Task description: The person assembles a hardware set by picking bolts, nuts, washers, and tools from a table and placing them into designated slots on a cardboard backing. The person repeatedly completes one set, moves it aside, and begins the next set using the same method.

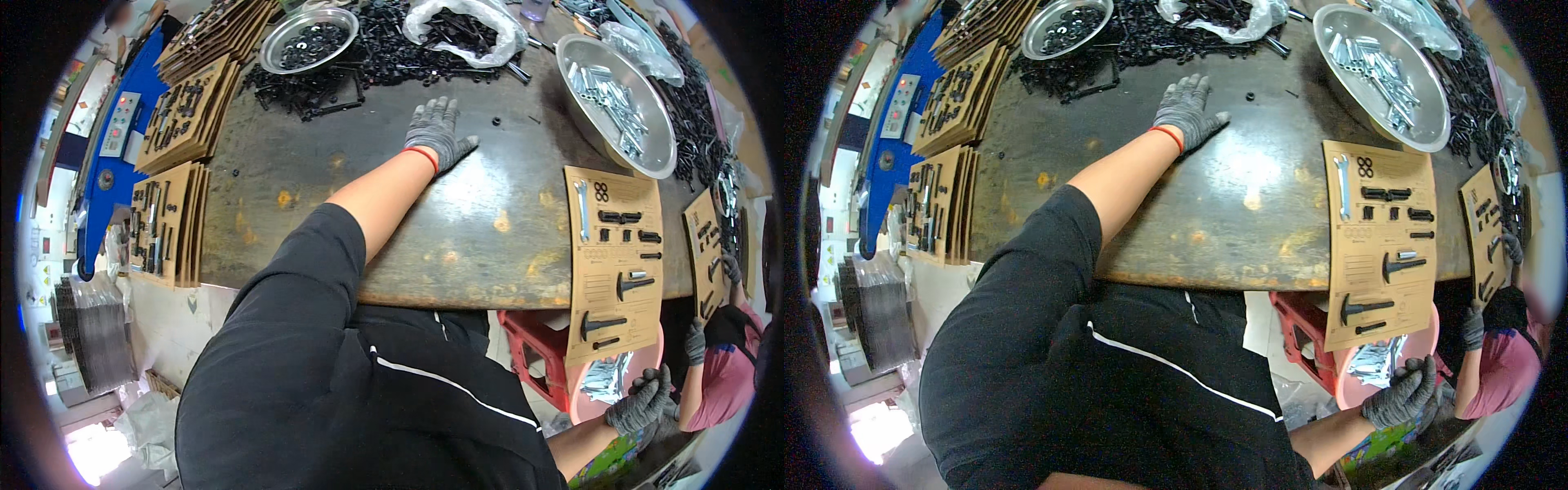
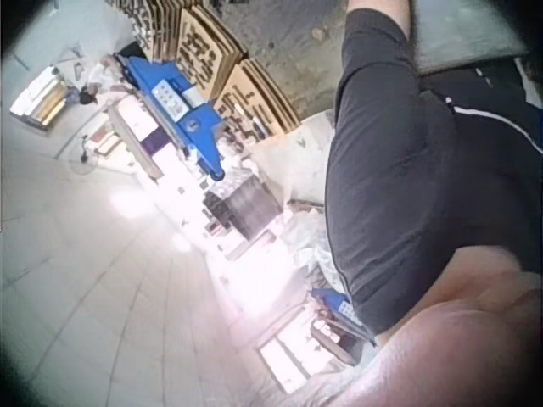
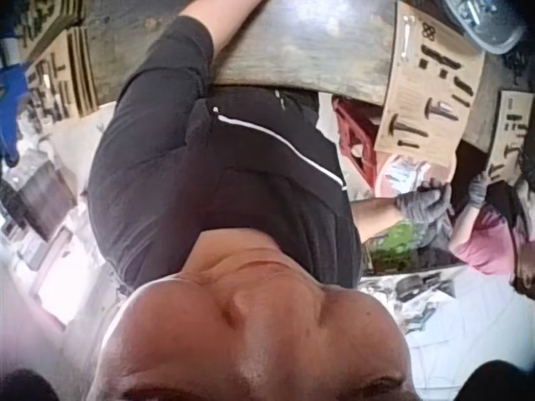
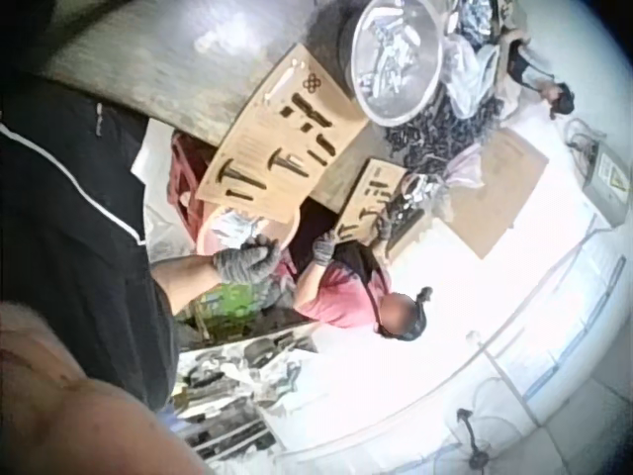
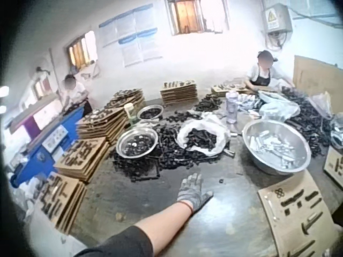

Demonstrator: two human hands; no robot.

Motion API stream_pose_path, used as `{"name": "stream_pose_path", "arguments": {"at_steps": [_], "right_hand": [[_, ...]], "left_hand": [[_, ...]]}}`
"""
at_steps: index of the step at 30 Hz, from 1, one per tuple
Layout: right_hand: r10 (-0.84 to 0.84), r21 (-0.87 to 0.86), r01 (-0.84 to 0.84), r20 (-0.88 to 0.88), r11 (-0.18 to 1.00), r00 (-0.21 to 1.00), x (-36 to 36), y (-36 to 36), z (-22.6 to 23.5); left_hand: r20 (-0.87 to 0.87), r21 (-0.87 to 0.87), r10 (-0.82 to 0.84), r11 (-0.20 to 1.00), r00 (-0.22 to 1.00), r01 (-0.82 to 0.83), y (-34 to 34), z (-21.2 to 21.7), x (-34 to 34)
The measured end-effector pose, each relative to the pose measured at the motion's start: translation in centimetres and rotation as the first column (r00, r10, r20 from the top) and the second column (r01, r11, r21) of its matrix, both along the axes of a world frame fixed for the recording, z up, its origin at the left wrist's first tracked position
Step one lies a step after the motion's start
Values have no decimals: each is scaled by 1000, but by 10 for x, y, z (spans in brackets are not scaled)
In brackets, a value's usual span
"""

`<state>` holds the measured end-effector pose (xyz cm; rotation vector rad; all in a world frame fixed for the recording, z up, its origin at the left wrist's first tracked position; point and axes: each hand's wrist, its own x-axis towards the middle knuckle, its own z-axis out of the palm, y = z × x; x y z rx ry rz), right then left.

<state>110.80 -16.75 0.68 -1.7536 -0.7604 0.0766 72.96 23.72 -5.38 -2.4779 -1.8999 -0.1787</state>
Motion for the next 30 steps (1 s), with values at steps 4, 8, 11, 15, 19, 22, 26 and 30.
{"name": "stream_pose_path", "arguments": {"at_steps": [4,8,11,15,19,22,26,30], "right_hand": [[-111,-99,101,-103,990,988,33,-22,-46],[-130,-70,110,-558,991,820,55,-42,-151],[162,188,73,-950,980,268,44,-33,-159],[474,475,-15,-875,880,95,-17,2,-96],[472,474,-10,-872,880,131,-12,2,-114],[536,528,-92,-834,845,135,-20,7,-98],[505,495,-101,-838,863,205,-41,10,-76],[547,527,-149,-815,837,192,-60,2,-52]], "left_hand": [[25,-25,-137,990,990,138,-6,-1,21],[153,102,-188,980,970,174,-13,-2,8],[27,97,-241,967,970,237,-6,-6,-4],[134,90,-328,944,935,318,9,2,-4],[113,-15,-251,967,961,254,15,3,2],[96,-90,-208,972,973,217,26,6,6],[-32,-320,-183,933,983,163,47,17,13],[-40,-439,-204,883,978,166,38,32,19]]}}
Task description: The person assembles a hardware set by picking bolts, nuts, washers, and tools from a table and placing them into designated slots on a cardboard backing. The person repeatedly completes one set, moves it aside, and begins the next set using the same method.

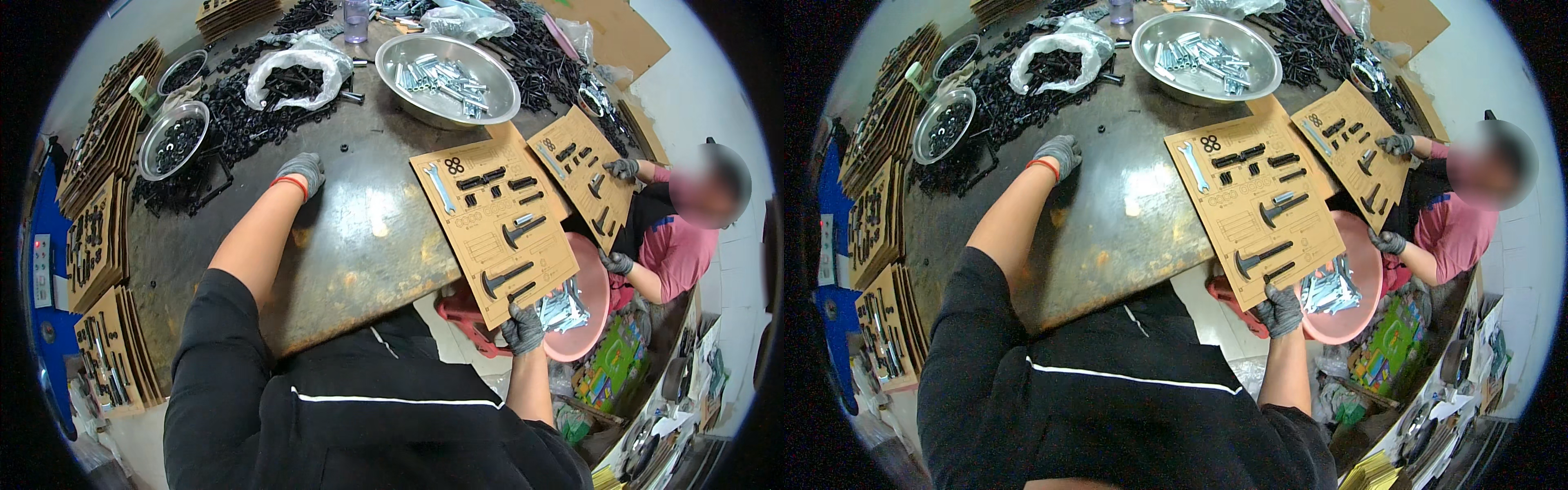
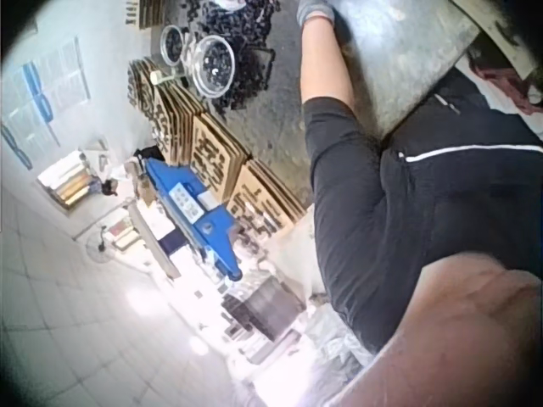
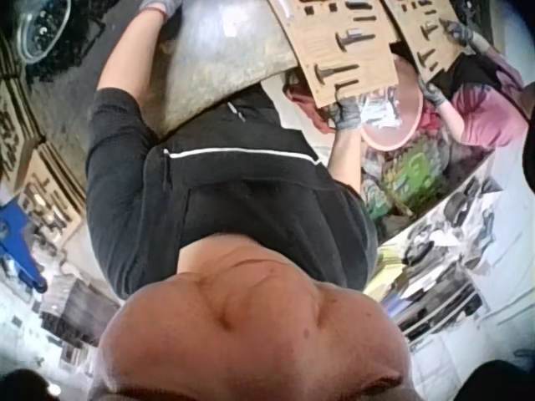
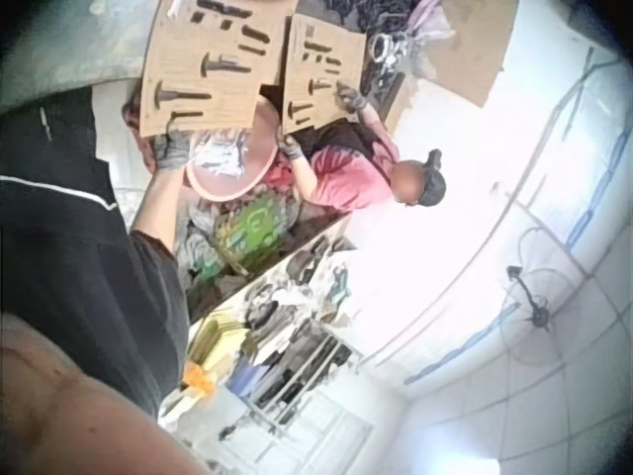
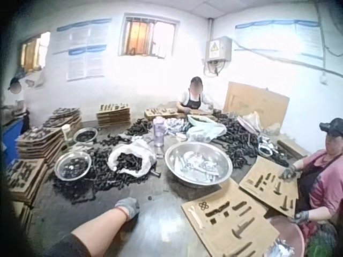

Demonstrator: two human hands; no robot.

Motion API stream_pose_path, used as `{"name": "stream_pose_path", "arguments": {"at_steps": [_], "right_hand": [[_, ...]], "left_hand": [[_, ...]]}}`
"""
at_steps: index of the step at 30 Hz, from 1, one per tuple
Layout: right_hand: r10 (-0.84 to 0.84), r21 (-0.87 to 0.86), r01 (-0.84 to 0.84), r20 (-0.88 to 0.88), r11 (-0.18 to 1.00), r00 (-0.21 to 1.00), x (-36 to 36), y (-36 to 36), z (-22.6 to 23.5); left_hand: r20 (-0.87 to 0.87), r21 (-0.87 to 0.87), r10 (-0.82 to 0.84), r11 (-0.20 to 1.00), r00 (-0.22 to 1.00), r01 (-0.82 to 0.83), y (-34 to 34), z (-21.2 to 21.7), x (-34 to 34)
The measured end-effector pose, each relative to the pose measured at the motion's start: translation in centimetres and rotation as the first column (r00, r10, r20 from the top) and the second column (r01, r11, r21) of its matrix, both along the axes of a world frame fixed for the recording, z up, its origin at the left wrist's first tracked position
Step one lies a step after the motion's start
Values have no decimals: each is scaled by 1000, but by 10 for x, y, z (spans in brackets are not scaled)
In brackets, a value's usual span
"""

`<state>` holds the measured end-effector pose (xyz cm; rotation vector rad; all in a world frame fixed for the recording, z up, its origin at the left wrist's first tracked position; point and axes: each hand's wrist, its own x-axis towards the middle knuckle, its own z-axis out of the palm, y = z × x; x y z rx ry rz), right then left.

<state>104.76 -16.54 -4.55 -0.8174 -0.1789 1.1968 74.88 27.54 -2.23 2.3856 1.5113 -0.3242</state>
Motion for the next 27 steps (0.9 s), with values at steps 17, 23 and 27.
{"name": "stream_pose_path", "arguments": {"at_steps": [17,23,27], "right_hand": [[400,-238,-384,21,892,916,-131,-45,28],[611,-419,-525,95,741,786,-175,-8,38],[725,-422,-618,161,664,669,-206,12,11]], "left_hand": [[544,-177,384,922,746,-345,-197,42,-224],[568,-212,574,795,590,-569,-259,55,-308],[662,-132,527,782,533,-609,-284,50,-336]]}}
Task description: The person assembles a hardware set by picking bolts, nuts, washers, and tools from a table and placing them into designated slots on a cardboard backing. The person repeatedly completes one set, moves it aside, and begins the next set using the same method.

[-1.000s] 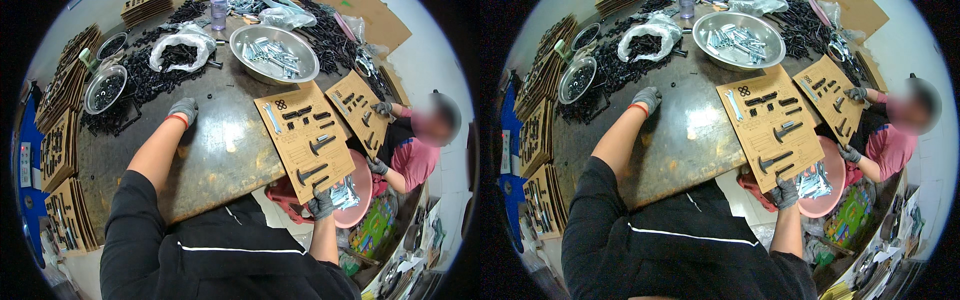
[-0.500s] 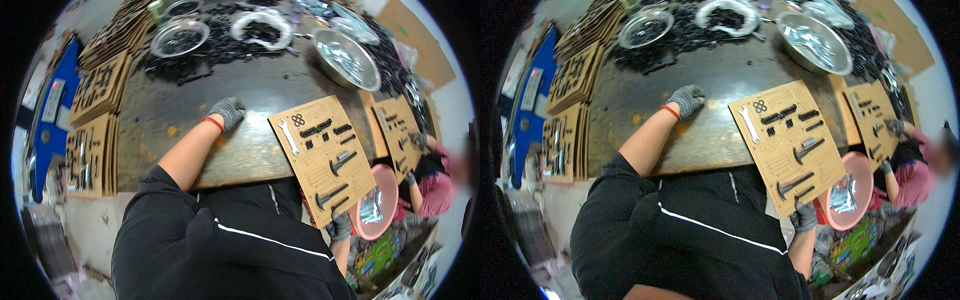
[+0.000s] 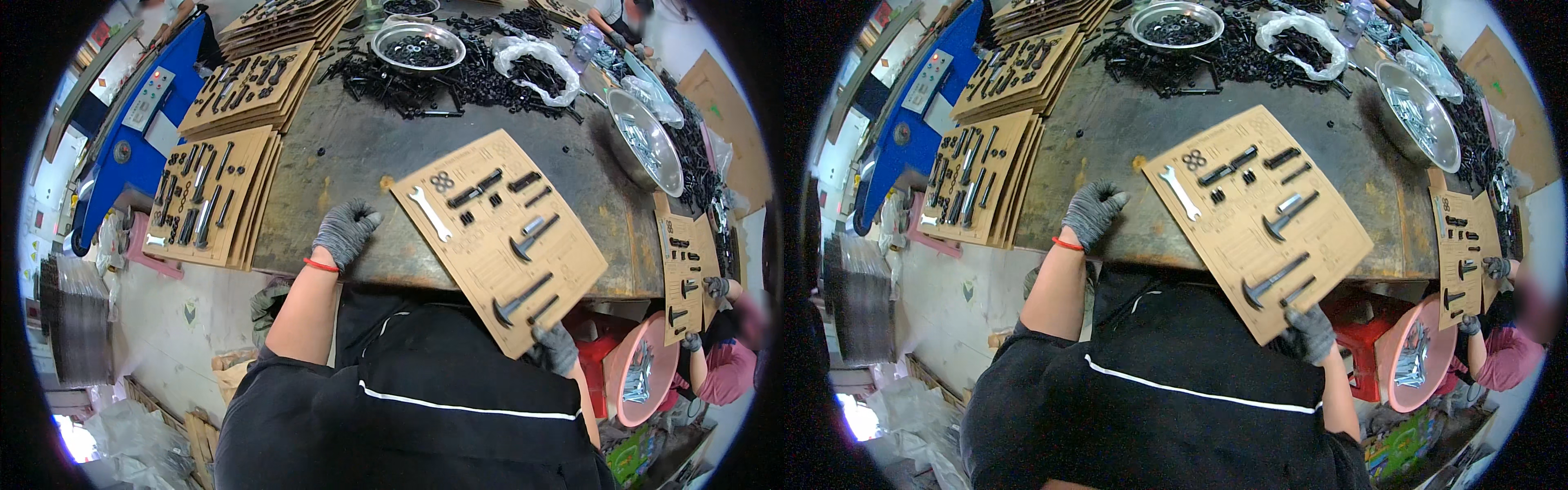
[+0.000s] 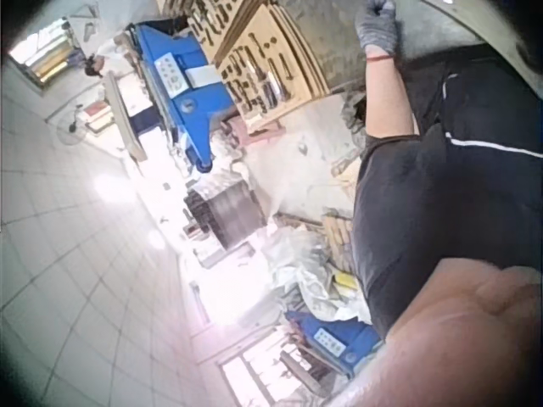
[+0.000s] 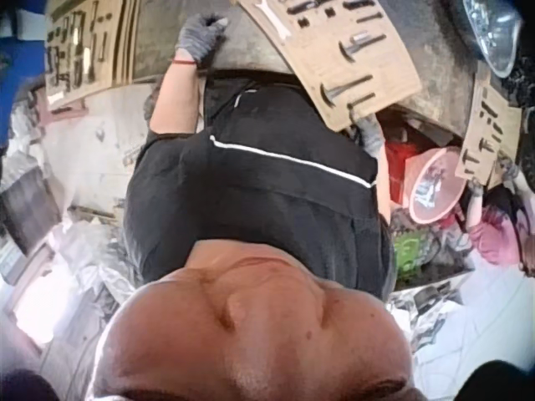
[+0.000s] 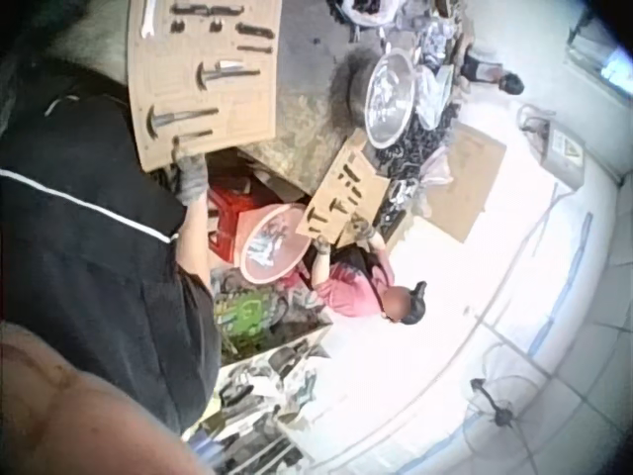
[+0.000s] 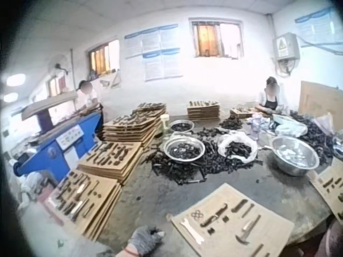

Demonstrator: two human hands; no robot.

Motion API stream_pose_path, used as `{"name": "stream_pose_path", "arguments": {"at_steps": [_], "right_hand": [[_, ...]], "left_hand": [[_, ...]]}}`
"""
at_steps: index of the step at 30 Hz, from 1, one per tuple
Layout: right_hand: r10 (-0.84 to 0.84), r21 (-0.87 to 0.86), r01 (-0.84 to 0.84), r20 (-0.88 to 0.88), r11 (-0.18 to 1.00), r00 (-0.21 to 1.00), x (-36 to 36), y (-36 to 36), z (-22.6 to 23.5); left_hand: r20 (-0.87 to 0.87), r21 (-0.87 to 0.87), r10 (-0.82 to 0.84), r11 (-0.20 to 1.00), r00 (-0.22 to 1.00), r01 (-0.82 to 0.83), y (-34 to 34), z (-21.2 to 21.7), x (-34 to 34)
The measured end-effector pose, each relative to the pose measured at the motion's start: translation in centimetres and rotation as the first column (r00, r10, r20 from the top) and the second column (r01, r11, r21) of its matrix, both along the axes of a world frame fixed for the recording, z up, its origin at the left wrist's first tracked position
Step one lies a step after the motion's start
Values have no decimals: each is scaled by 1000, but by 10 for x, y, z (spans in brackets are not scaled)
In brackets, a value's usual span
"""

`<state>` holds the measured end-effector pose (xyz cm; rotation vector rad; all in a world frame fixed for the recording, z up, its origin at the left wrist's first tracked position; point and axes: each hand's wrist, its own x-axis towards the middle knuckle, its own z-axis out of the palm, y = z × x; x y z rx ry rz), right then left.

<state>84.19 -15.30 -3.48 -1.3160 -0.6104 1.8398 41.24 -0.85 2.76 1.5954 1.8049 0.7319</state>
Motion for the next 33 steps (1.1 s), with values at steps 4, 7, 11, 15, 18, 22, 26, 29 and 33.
{"name": "stream_pose_path", "arguments": {"at_steps": [4,7,11,15,18,22,26,29,33], "right_hand": [[103,-151,-129,-166,980,981,-67,27,17],[268,-194,-343,-328,919,906,-101,43,24],[434,-157,-555,-465,817,771,-154,62,22],[440,-155,-666,-638,730,632,-194,74,7],[586,-33,-767,-625,641,516,-198,83,4],[932,256,-955,287,149,223,-178,113,64],[816,151,-977,539,152,210,-148,196,99],[255,248,-955,924,166,284,-150,308,128],[-67,237,-856,970,460,233,-198,474,142]], "left_hand": [[60,48,73,996,995,-76,-15,-3,-18],[205,4,103,994,973,-106,-13,-3,-23],[350,-89,217,976,911,-198,2,3,-29],[398,-115,266,964,878,-240,26,14,-21],[427,-77,254,966,868,-245,52,7,-23],[187,174,169,964,968,-202,106,-18,-36],[217,94,233,962,948,-258,155,-14,-28],[270,205,296,912,916,-355,175,-38,-29],[487,288,266,850,832,-440,186,-67,-36]]}}
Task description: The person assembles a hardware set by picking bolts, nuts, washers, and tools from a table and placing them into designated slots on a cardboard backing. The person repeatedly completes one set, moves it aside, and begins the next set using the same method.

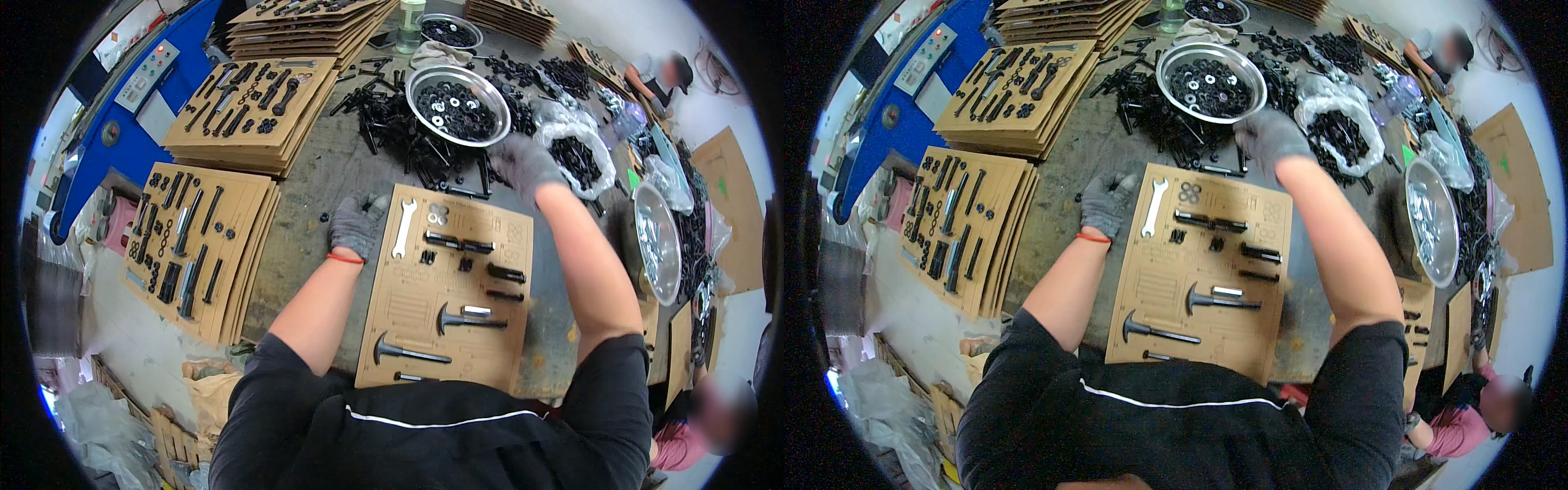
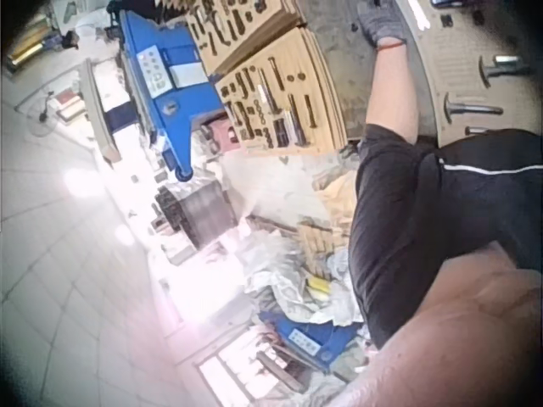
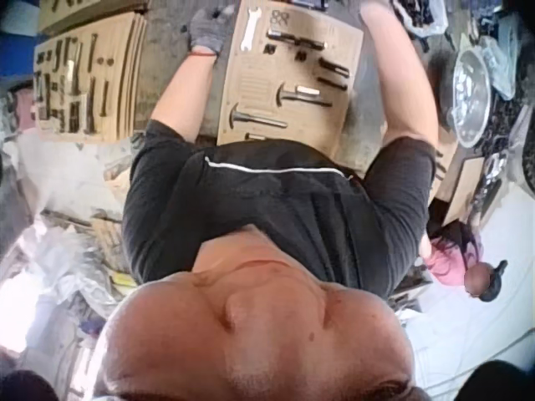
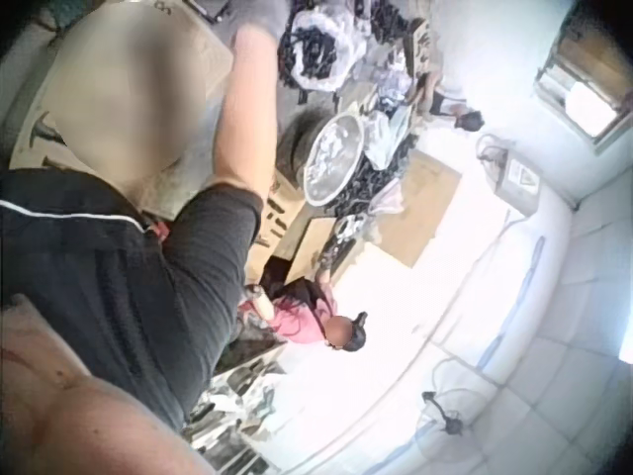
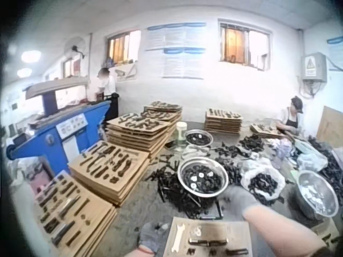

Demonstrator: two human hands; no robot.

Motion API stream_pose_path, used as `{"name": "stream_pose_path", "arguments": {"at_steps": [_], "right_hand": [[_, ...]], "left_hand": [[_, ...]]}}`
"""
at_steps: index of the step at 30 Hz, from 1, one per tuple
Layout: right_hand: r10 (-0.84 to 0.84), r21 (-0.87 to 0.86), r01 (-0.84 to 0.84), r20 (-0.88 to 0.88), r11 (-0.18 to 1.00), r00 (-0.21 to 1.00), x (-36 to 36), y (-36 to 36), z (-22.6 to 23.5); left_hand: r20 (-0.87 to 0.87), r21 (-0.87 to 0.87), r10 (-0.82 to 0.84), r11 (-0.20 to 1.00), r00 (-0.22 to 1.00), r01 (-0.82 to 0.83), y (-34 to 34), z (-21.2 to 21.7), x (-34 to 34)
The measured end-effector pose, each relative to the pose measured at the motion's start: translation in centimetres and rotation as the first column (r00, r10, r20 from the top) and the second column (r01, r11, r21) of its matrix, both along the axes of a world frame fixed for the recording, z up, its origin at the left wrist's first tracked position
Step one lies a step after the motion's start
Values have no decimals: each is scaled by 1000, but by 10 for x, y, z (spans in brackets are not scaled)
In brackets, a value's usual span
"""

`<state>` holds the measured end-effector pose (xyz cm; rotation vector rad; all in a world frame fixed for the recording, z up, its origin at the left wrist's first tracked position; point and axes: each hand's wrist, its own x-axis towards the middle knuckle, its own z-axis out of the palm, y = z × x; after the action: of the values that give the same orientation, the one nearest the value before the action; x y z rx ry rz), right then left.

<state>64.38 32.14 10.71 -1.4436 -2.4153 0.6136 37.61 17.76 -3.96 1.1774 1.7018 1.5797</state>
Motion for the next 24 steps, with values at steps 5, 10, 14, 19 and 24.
{"name": "stream_pose_path", "arguments": {"at_steps": [5,10,14,19,24], "right_hand": [[-30,107,-29,512,994,858,-75,105,-3],[-55,174,-78,651,982,757,-78,157,-44],[-52,34,46,211,998,976,-62,141,-31],[-73,-34,73,1,997,997,-59,131,-30],[-152,-185,117,-184,976,971,-55,127,-28]], "left_hand": [[173,28,-48,999,984,44,-6,15,-5],[134,-35,-23,999,991,28,-7,12,-8],[217,-14,-83,996,973,88,-8,19,-8],[202,-29,-64,997,977,72,-7,5,-10],[111,-45,-69,996,991,75,-5,11,-10]]}}
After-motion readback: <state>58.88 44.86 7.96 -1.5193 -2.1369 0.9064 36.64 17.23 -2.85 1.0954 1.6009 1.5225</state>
